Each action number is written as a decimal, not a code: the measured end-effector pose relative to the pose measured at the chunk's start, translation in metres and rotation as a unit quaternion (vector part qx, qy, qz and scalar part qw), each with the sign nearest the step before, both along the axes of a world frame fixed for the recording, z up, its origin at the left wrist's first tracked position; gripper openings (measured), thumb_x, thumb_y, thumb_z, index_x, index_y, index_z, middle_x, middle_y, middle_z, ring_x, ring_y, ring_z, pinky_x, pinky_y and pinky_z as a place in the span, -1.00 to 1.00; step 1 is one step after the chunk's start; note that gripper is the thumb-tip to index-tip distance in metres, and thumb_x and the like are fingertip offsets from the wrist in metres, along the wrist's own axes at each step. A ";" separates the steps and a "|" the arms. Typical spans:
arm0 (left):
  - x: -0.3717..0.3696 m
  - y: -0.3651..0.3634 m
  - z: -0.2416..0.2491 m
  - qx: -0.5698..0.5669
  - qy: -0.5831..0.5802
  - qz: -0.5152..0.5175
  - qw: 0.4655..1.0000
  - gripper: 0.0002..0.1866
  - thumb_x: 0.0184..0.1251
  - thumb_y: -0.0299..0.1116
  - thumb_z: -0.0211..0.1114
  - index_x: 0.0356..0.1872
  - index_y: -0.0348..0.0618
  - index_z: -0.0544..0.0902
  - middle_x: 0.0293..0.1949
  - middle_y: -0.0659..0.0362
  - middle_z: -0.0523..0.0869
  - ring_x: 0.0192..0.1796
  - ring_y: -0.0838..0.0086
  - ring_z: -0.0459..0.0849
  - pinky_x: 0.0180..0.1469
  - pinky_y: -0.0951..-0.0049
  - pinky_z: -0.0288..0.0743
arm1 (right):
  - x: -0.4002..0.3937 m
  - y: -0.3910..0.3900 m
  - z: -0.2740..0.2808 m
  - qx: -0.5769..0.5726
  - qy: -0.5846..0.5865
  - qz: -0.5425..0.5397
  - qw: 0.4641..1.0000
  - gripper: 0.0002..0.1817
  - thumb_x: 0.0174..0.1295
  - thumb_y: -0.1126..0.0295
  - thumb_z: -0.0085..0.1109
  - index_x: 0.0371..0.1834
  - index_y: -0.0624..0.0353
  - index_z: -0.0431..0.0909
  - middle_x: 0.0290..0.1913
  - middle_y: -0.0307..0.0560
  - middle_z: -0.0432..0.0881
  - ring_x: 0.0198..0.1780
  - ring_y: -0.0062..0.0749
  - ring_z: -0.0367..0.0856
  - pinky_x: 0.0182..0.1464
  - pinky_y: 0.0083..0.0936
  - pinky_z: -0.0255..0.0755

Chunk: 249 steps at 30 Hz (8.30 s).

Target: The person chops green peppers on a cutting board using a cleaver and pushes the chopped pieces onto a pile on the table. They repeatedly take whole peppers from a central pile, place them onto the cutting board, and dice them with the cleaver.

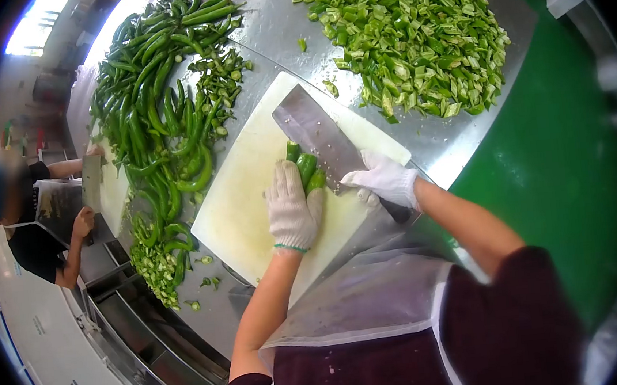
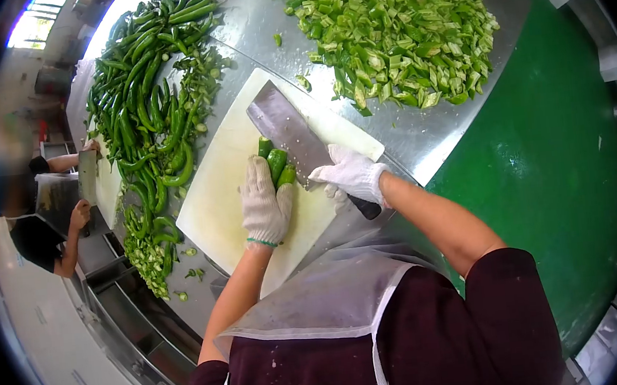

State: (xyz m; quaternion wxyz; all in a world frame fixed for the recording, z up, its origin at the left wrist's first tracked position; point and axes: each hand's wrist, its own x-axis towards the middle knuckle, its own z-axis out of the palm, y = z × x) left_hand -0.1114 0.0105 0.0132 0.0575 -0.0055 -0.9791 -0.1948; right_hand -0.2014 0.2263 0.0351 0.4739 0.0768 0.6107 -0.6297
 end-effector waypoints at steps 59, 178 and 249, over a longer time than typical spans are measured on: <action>0.019 -0.055 0.012 0.364 0.041 0.328 0.870 -0.52 0.40 -0.30 0.34 0.24 -0.34 0.50 -0.15 -0.03 0.69 -0.15 0.17 0.67 0.00 0.17 0.55 | 0.111 -0.061 0.064 0.309 0.238 0.301 0.870 -0.58 0.44 0.11 0.07 0.10 0.26 0.46 0.06 0.40 0.67 0.15 0.34 0.62 0.20 0.01 0.47; 0.010 -0.041 -0.006 0.050 0.147 0.082 0.984 -0.61 0.42 -0.34 0.19 0.20 -0.26 0.59 0.01 -0.19 0.68 0.12 -0.10 0.61 0.23 0.05 0.48 | -0.003 -0.013 0.071 0.378 0.475 0.418 0.676 -0.64 0.41 0.21 0.06 0.15 0.16 0.53 0.00 0.36 0.70 0.02 0.34 0.68 0.09 0.06 0.55; 0.069 0.010 -0.001 0.014 0.132 0.212 0.968 -0.85 0.35 -0.40 0.24 -0.21 -0.29 0.61 -0.14 -0.13 0.66 -0.08 -0.08 0.60 -0.03 -0.02 0.47 | 0.027 -0.059 0.064 0.268 0.520 0.469 0.662 -0.78 0.42 0.42 -0.07 0.00 0.31 0.46 -0.15 0.39 0.70 -0.06 0.33 0.70 -0.02 0.05 0.55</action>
